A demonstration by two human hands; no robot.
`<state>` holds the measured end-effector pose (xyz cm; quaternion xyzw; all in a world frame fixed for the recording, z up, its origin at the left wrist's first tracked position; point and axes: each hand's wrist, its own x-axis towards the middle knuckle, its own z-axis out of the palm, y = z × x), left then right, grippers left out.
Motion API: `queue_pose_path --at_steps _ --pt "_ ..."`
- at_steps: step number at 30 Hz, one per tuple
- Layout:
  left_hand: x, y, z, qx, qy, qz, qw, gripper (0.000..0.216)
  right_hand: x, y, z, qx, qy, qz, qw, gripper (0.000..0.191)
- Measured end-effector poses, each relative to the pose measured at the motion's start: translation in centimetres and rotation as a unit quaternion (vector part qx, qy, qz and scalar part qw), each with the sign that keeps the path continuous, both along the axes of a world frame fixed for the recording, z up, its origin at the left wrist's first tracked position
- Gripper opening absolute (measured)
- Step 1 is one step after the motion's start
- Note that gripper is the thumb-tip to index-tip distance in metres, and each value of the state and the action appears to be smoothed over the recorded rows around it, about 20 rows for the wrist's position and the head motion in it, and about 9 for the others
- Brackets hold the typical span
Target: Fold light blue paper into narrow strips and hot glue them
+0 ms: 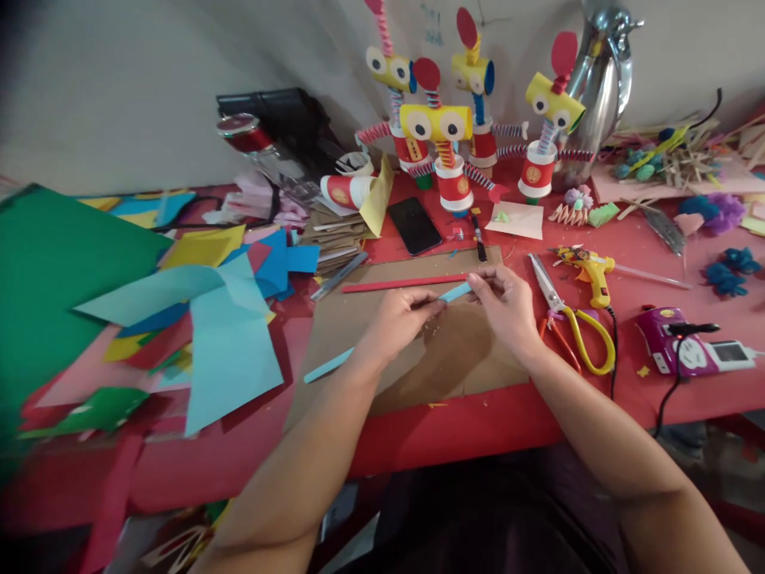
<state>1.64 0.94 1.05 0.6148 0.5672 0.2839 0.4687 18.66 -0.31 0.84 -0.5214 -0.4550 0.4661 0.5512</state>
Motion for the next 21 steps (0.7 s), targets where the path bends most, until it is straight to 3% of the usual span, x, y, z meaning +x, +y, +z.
queue_pose_path --at_steps 5,11,17,21 --pt "0.1 -0.2 0.8 -0.012 -0.035 -0.015 0.999 0.03 -0.2 0.0 -0.4 -0.038 -0.024 0.086 0.995 0.038" --pt "-0.3 0.1 1.2 -0.049 -0.037 -0.011 0.998 0.024 0.4 0.0 0.5 -0.029 0.004 0.007 1.0 0.035" --pt "-0.2 0.1 1.3 -0.037 -0.039 -0.009 0.999 0.021 -0.3 -0.3 0.3 -0.081 0.01 0.082 0.993 0.038" --pt "-1.1 0.6 1.4 -0.069 -0.041 -0.019 0.997 0.02 0.8 0.3 0.5 -0.05 0.012 -0.004 0.999 0.033"
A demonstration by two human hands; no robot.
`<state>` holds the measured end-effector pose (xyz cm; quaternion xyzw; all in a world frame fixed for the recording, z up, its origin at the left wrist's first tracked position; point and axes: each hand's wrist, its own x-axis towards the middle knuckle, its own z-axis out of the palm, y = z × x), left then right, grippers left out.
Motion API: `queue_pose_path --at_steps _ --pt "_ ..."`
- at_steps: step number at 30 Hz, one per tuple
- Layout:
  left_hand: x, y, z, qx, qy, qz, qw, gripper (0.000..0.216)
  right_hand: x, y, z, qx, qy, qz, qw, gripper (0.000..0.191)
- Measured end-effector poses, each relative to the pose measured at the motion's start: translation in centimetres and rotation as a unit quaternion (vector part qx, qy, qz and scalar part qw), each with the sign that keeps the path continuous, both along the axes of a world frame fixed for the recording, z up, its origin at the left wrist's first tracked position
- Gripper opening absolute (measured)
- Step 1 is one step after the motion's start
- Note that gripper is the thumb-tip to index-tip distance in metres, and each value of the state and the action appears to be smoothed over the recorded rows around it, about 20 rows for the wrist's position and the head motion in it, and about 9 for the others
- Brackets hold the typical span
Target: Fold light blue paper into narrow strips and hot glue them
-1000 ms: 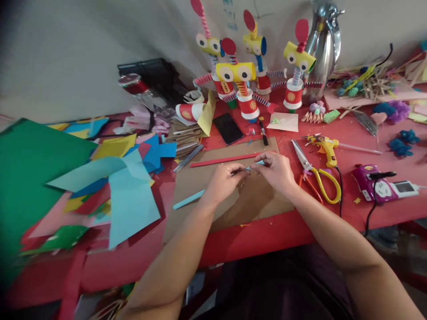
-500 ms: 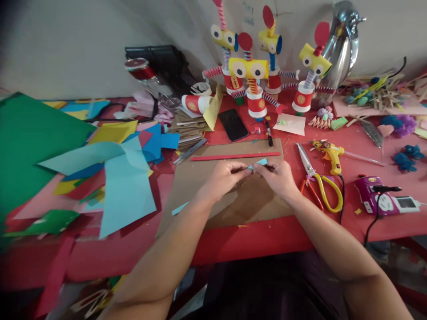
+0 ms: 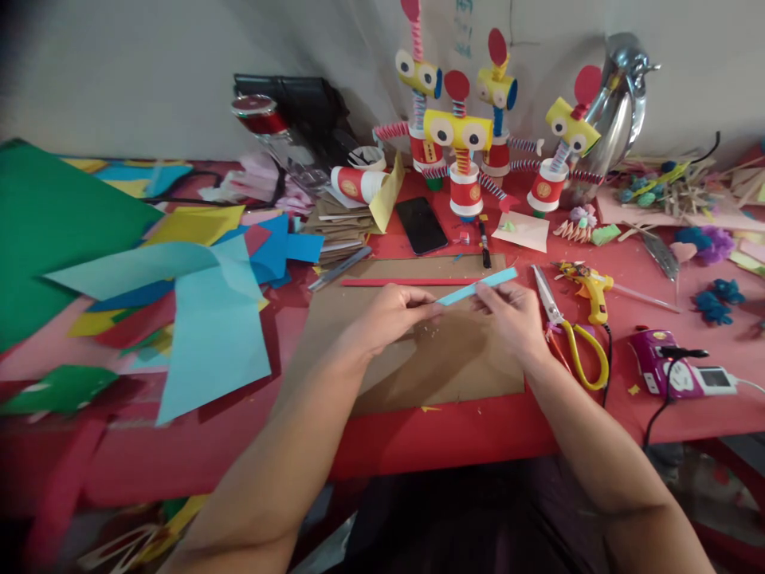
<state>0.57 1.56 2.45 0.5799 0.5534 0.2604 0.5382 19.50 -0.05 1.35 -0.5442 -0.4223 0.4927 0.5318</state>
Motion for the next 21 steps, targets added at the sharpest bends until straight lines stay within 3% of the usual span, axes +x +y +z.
queue_pose_path --at_steps 4,11,15,18,21 --pt "-1.8 0.8 0.2 0.014 0.019 0.006 1.0 0.019 2.0 0.8 0.6 0.041 0.034 -0.102 0.993 0.025" --pt "-6.5 1.7 1.9 0.06 0.1 0.031 0.993 0.019 3.2 1.2 1.0 0.07 0.086 -0.189 0.976 0.024" --pt "-8.9 1.5 3.2 0.044 0.098 0.135 0.985 0.017 3.6 1.4 1.1 0.085 0.142 -0.237 0.957 0.026" --pt "-10.4 1.2 3.6 0.059 0.18 0.27 0.944 0.013 3.6 1.5 1.2 0.077 0.185 -0.236 0.951 0.028" --pt "-10.7 1.0 3.7 0.104 0.359 0.319 0.871 0.01 2.9 1.4 1.2 0.054 0.216 -0.211 0.952 0.032"
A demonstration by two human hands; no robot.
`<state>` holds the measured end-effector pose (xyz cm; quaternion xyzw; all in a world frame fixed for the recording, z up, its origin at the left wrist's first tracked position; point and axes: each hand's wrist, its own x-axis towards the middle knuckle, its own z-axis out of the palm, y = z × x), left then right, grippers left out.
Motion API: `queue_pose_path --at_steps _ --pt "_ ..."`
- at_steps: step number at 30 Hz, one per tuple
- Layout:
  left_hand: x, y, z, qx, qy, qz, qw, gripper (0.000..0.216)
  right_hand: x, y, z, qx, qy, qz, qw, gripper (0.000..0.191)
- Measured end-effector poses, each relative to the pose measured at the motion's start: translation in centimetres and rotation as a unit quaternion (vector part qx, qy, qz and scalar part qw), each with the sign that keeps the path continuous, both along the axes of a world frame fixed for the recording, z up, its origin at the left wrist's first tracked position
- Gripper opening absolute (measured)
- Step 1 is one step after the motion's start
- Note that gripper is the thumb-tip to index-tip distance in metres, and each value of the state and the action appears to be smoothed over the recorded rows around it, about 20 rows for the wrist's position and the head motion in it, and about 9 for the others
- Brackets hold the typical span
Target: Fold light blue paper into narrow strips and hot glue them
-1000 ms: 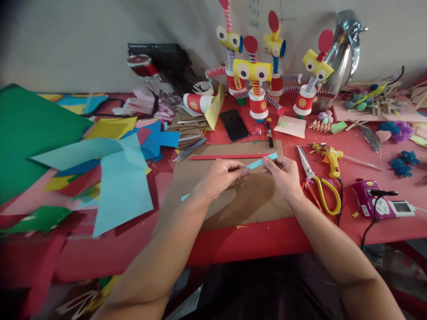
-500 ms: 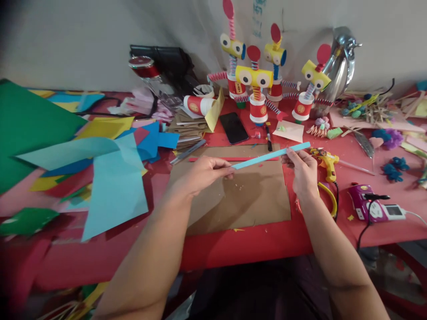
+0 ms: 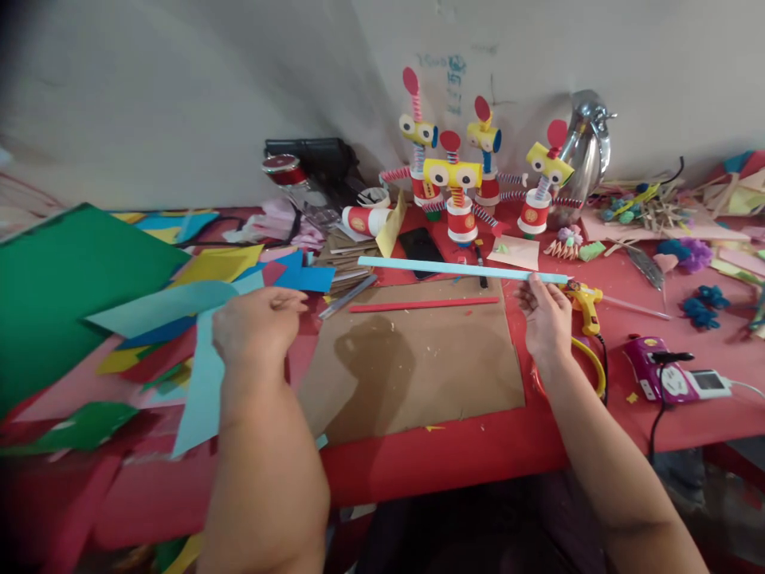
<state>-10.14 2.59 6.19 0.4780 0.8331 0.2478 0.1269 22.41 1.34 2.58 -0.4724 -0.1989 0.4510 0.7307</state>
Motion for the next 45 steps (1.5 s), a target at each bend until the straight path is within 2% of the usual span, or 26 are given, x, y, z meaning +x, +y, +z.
queue_pose_path --at_steps 2,3,4,5,6,8,10,12,15,17,19,23,28,31,33,36,38,40,42,45 --pt "1.4 -0.2 -0.1 0.036 0.051 -0.036 0.997 0.021 -0.8 -0.2 -0.1 -0.004 0.011 0.019 1.0 0.034" --pt "2.7 -0.3 -0.3 0.063 0.016 -0.085 0.994 0.023 -1.3 -0.3 -0.3 -0.006 0.013 0.032 0.999 0.035" --pt "4.3 -0.5 -0.6 0.079 -0.059 -0.121 0.988 0.019 -1.8 -0.5 -0.4 -0.007 0.013 0.046 0.999 0.036" --pt "6.1 -0.7 -1.0 0.055 -0.188 -0.179 0.964 0.016 -2.2 -0.6 -0.6 -0.008 0.011 0.06 0.998 0.037" --pt "8.0 -0.9 -1.6 0.024 -0.325 -0.219 0.92 0.017 -2.7 -0.8 -0.8 -0.009 0.005 0.075 0.997 0.037" --pt "11.4 -1.5 -2.7 0.0 -0.419 -0.248 0.873 0.022 -3.6 -1.3 -1.2 -0.011 -0.014 0.108 0.994 0.037" --pt "13.7 -2.1 -3.8 0.026 -0.59 -0.193 0.783 0.03 -4.3 -1.7 -1.4 -0.012 -0.031 0.134 0.99 0.037" --pt "14.9 -2.5 -4.5 0.048 -0.679 -0.108 0.725 0.034 -4.9 -2.1 -1.5 -0.014 -0.035 0.153 0.988 0.036" --pt "15.2 -2.8 -4.6 0.049 -0.709 -0.044 0.703 0.03 -5.4 -2.5 -1.4 -0.028 -0.037 0.198 0.979 0.036" --pt "15.1 -2.9 -4.5 0.043 -0.705 -0.046 0.706 0.027 -5.5 -2.7 -1.4 -0.033 -0.064 0.232 0.97 0.035" --pt "15.0 -2.8 -4.4 0.04 -0.693 -0.047 0.719 0.027 -5.5 -2.7 -1.3 -0.032 -0.096 0.238 0.966 0.033" --pt "14.1 -1.8 -4.3 0.065 -0.678 0.0 0.732 0.026 -4.8 -2.3 -1.3 -0.04 -0.094 0.2 0.974 0.034" --pt "11.6 -0.1 -3.5 0.131 -0.677 0.051 0.723 0.026 -3.5 -1.5 -1.1 -0.047 -0.058 0.166 0.983 0.032" --pt "9.9 0.5 -2.8 0.162 -0.673 0.068 0.718 0.027 -2.3 -1.0 -1.1 -0.016 -0.049 0.114 0.992 0.029" --pt "8.8 0.9 -2.4 0.159 -0.67 0.079 0.721 0.027 -1.6 -0.7 -1.0 0.013 -0.048 0.075 0.996 0.026" --pt "7.0 1.5 -2.1 0.133 -0.662 0.087 0.733 0.022 -1.2 -0.4 -0.9 0.018 -0.063 0.057 0.996 0.021" --pt "5.6 1.8 -2.0 0.145 -0.64 0.089 0.75 0.021 -1.1 -0.2 -1.0 -0.003 -0.1 0.06 0.993 0.02" --pt "4.0 2.1 -2.1 0.161 -0.59 0.077 0.787 0.021 -1.0 0.0 -1.3 -0.039 -0.176 0.07 0.981 0.019" --pt "2.5 2.1 -2.3 0.15 -0.522 0.056 0.838 0.023 -0.7 0.3 -1.6 -0.087 -0.288 0.094 0.949 0.019" --pt "0.9 2.1 -2.8 0.07 -0.403 0.018 0.913 0.023 -0.1 0.6 -2.2 -0.136 -0.406 0.124 0.895 0.015"
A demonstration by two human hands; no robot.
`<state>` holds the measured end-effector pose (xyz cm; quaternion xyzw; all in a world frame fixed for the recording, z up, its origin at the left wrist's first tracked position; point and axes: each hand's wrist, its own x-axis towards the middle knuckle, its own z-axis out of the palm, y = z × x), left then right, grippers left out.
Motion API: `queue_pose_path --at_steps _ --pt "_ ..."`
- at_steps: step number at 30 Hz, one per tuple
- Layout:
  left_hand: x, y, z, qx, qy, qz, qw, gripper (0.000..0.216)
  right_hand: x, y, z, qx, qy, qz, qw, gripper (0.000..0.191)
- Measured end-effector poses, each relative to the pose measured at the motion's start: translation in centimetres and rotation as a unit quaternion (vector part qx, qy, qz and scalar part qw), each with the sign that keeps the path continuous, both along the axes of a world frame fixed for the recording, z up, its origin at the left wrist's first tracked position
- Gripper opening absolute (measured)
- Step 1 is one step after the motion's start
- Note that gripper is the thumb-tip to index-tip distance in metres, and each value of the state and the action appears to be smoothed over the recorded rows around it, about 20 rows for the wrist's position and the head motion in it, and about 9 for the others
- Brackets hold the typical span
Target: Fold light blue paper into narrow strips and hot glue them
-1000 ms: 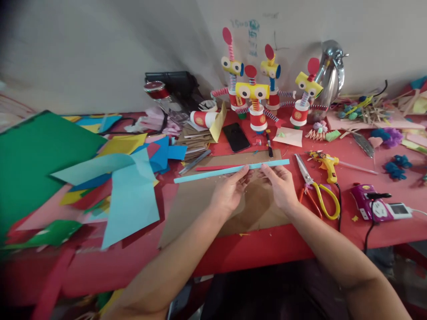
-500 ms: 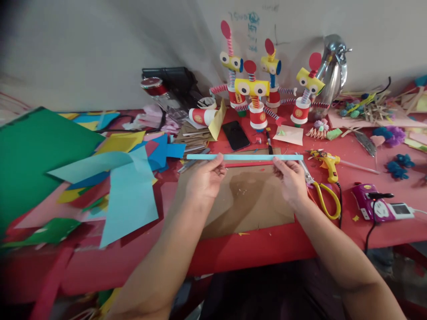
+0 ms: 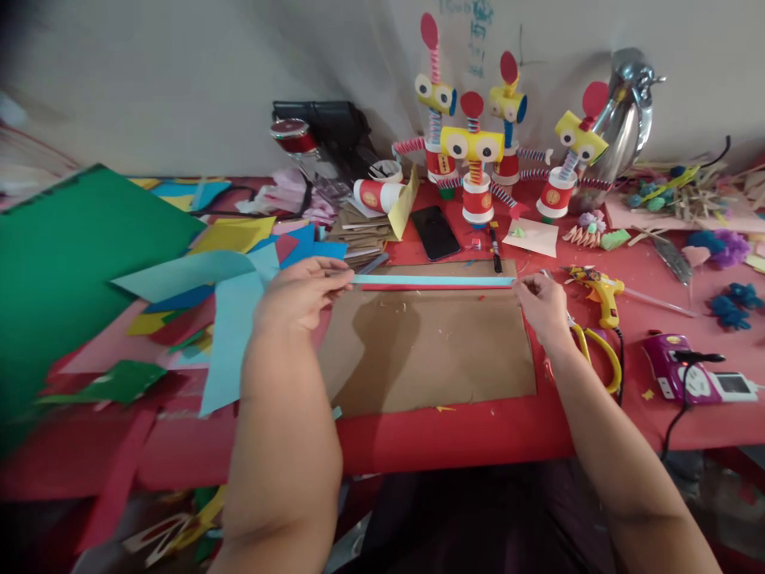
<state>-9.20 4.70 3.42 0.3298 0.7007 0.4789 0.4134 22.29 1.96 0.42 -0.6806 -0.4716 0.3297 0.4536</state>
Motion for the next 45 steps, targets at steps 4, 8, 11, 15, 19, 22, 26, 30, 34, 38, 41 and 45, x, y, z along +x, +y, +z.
queue_pose_path --at_steps 4,8,11,15,19,22,26,30,34,38,41,45 --pt "-0.5 0.0 -1.1 -0.066 0.124 -0.056 0.988 0.016 0.3 0.1 -0.2 -0.022 -0.151 0.021 0.988 0.01" --pt "-0.6 0.4 -2.3 -0.09 0.27 -0.08 0.955 0.019 0.2 0.1 -0.2 -0.035 -0.273 0.042 0.961 0.014" --pt "-0.9 0.7 -2.9 -0.083 0.32 -0.078 0.941 0.025 0.2 0.0 -0.6 -0.031 -0.299 0.045 0.953 0.012" --pt "-1.6 0.9 -3.5 -0.077 0.281 -0.058 0.955 0.026 0.3 -0.2 -1.2 -0.011 -0.36 0.044 0.932 0.015" --pt "-2.3 0.8 -3.9 -0.071 0.322 -0.063 0.942 0.021 0.3 -0.5 -1.3 0.009 -0.414 0.047 0.909 0.015" --pt "-2.7 0.6 -3.6 -0.061 0.34 -0.047 0.937 0.017 0.1 -0.8 -0.9 0.031 -0.413 0.03 0.91 0.015" --pt "-2.8 0.3 -2.7 -0.028 0.358 -0.002 0.933 0.017 -0.6 -1.4 -0.3 0.097 -0.355 0.062 0.928 0.02" --pt "-1.3 0.1 -1.8 0.041 0.339 0.032 0.939 0.021 -1.4 -2.2 0.1 0.157 -0.336 0.091 0.924 0.023" --pt "0.6 0.1 -1.5 0.11 0.296 -0.023 0.948 0.023 -1.7 -2.8 0.6 0.194 -0.332 0.078 0.92 0.025" --pt "-0.5 -0.2 -1.2 0.06 0.354 0.061 0.931 0.017 -1.4 -3.0 0.9 0.209 -0.346 0.063 0.913 0.034" --pt "-2.4 -0.4 -1.1 0.009 0.376 0.167 0.911 0.014 -1.2 -3.0 0.9 0.223 -0.357 0.057 0.905 0.035" --pt "-3.8 -0.4 -1.4 -0.02 0.371 0.282 0.884 0.028 -1.2 -3.1 0.9 0.234 -0.359 0.058 0.902 0.034"
